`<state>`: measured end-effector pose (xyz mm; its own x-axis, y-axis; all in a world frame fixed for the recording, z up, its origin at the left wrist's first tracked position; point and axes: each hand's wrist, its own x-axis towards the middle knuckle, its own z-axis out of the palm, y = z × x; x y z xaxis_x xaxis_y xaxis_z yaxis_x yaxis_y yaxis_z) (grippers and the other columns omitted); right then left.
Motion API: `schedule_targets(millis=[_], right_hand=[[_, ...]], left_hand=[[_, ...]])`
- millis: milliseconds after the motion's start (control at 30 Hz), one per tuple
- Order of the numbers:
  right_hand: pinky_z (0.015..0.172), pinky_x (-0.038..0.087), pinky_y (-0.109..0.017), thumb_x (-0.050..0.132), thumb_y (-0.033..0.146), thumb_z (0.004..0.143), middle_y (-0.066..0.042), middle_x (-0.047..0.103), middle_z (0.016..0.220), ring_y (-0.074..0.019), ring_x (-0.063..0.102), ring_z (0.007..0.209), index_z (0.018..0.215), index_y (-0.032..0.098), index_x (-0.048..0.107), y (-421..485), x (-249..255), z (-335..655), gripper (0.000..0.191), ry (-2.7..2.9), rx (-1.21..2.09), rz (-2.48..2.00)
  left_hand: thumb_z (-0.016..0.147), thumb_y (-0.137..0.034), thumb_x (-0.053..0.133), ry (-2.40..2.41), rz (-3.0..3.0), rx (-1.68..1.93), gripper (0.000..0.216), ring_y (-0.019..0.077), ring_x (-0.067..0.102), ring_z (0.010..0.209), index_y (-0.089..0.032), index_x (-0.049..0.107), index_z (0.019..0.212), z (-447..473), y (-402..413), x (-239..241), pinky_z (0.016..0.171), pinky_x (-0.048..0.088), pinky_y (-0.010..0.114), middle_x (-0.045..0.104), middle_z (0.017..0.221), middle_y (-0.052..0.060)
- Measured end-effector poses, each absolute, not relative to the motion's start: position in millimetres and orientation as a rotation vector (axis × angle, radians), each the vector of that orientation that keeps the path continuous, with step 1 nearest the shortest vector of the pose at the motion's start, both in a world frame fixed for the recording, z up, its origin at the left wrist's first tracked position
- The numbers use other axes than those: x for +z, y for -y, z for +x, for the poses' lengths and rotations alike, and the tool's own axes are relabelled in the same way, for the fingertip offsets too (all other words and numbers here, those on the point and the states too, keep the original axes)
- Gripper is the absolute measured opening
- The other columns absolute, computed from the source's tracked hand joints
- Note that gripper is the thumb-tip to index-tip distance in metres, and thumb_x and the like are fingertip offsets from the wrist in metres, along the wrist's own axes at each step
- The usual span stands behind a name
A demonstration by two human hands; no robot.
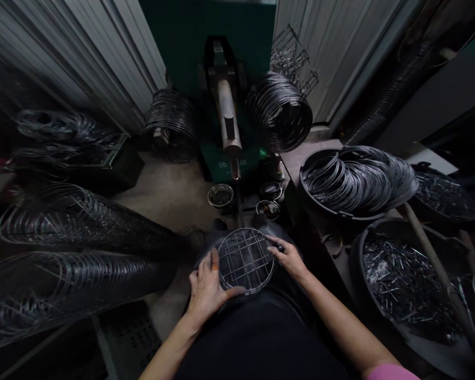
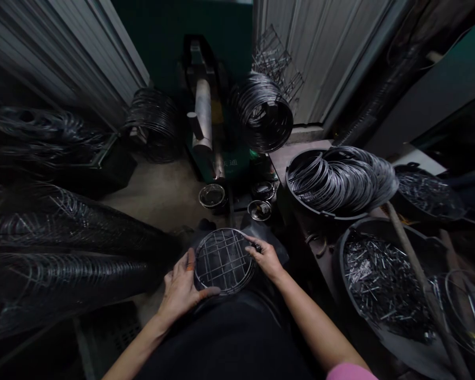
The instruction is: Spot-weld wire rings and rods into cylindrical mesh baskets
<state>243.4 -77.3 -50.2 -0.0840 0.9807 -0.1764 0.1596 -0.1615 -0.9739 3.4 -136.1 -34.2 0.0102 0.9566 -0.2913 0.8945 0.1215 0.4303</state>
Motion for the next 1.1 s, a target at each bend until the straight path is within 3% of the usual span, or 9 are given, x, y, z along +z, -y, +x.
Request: schedule_targets(millis=[133, 200, 300, 367, 533, 700, 867, 967, 1100], right_hand=[[0.093, 0.043, -0.038, 0.072, 0.041, 0.066, -0.003, 0.070, 0.100, -0.0223, 0.061, 0.099, 0.102, 0.023, 0.069, 79.7, -55.4, 244.8, 0.040, 1.242, 1.374, -1.396], [0.075, 0.049, -0.033, 0.072, 0.041, 0.065, -0.002, 0.070, 0.083, -0.0183, 0.063, 0.077, 0.104, 0.021, 0.067, 75.1, -59.4, 248.4, 0.045, 1.088, 1.451, -1.432], [0.053, 0.044, -0.027, 0.065, 0.043, 0.068, 0.002, 0.060, 0.065, -0.0106, 0.050, 0.050, 0.105, 0.019, 0.063, 58.9, -68.2, 255.9, 0.045, 0.785, 1.492, -1.419], [0.054, 0.044, -0.026, 0.059, 0.041, 0.069, 0.002, 0.058, 0.069, -0.0102, 0.049, 0.052, 0.105, 0.020, 0.060, 46.5, -76.5, 259.1, 0.041, 0.727, 1.376, -1.371], [0.080, 0.045, -0.032, 0.057, 0.037, 0.070, 0.001, 0.062, 0.076, -0.0152, 0.058, 0.074, 0.101, 0.019, 0.055, 32.0, -103.1, 256.1, 0.035, 0.961, 1.186, -1.372], [0.064, 0.050, -0.031, 0.060, 0.032, 0.067, 0.002, 0.060, 0.070, -0.0124, 0.057, 0.058, 0.091, 0.022, 0.053, 30.5, -115.5, 268.3, 0.027, 0.483, 1.299, -1.270], [0.050, 0.048, -0.027, 0.065, 0.022, 0.065, 0.000, 0.063, 0.070, -0.0125, 0.056, 0.054, 0.089, 0.021, 0.061, 36.7, -110.9, 287.8, 0.024, 0.216, 1.480, -1.152], [0.050, 0.050, -0.026, 0.067, 0.018, 0.064, -0.002, 0.065, 0.072, -0.0132, 0.059, 0.059, 0.084, 0.020, 0.063, 43.2, -108.1, 289.4, 0.021, 0.116, 1.522, -1.097], [0.053, 0.052, -0.023, 0.068, 0.013, 0.062, 0.001, 0.062, 0.065, -0.0104, 0.058, 0.056, 0.084, 0.017, 0.064, 47.8, -106.4, 289.6, 0.022, 0.037, 1.552, -1.016]], left_hand=[[0.056, -0.067, 0.064, -1.887, 1.747, 0.205, 0.122, 0.0392, 0.023, 0.134, -0.012, 0.000, 0.144, 3.3, 138.6, -41.1, 0.101, 0.023, 0.057, 0.024, 0.144, 0.025], [0.056, -0.064, 0.066, -1.857, 1.749, 0.278, 0.122, 0.0398, 0.024, 0.133, -0.015, -0.003, 0.144, 0.7, 138.7, -46.3, 0.101, 0.023, 0.059, 0.026, 0.144, 0.024], [0.055, -0.060, 0.069, -1.829, 1.751, 0.376, 0.122, 0.0405, 0.024, 0.133, -0.019, -0.003, 0.144, -3.2, 138.3, -54.6, 0.101, 0.023, 0.060, 0.026, 0.144, 0.022], [0.053, -0.058, 0.071, -1.826, 1.738, 0.425, 0.122, 0.0406, 0.023, 0.134, -0.020, -0.001, 0.145, -4.8, 138.4, -59.7, 0.102, 0.022, 0.061, 0.025, 0.145, 0.022], [0.053, -0.058, 0.071, -1.777, 1.627, 0.526, 0.115, 0.0392, 0.021, 0.136, -0.020, 0.013, 0.144, -11.7, 137.9, -63.3, 0.105, 0.020, 0.060, 0.025, 0.146, 0.020], [0.062, -0.059, 0.065, -1.667, 1.365, 0.709, 0.094, 0.0328, 0.030, 0.134, -0.016, 0.032, 0.139, -31.1, 108.3, -43.8, 0.109, 0.026, 0.049, 0.033, 0.144, 0.017], [0.066, -0.059, 0.065, -1.445, 1.069, 0.671, 0.068, 0.0282, 0.051, 0.118, -0.017, 0.056, 0.119, -32.0, 35.4, -27.0, 0.097, 0.041, 0.037, 0.056, 0.126, 0.015], [0.065, -0.058, 0.065, -1.325, 0.988, 0.481, 0.057, 0.0233, 0.062, 0.095, -0.015, 0.063, 0.102, -16.6, -6.2, -27.6, 0.080, 0.048, 0.031, 0.067, 0.104, 0.011], [0.057, -0.057, 0.071, -1.189, 1.052, 0.164, 0.048, 0.0147, 0.055, 0.058, -0.012, 0.063, 0.074, 6.1, -37.3, -30.8, 0.056, 0.042, 0.026, 0.061, 0.063, 0.001]])
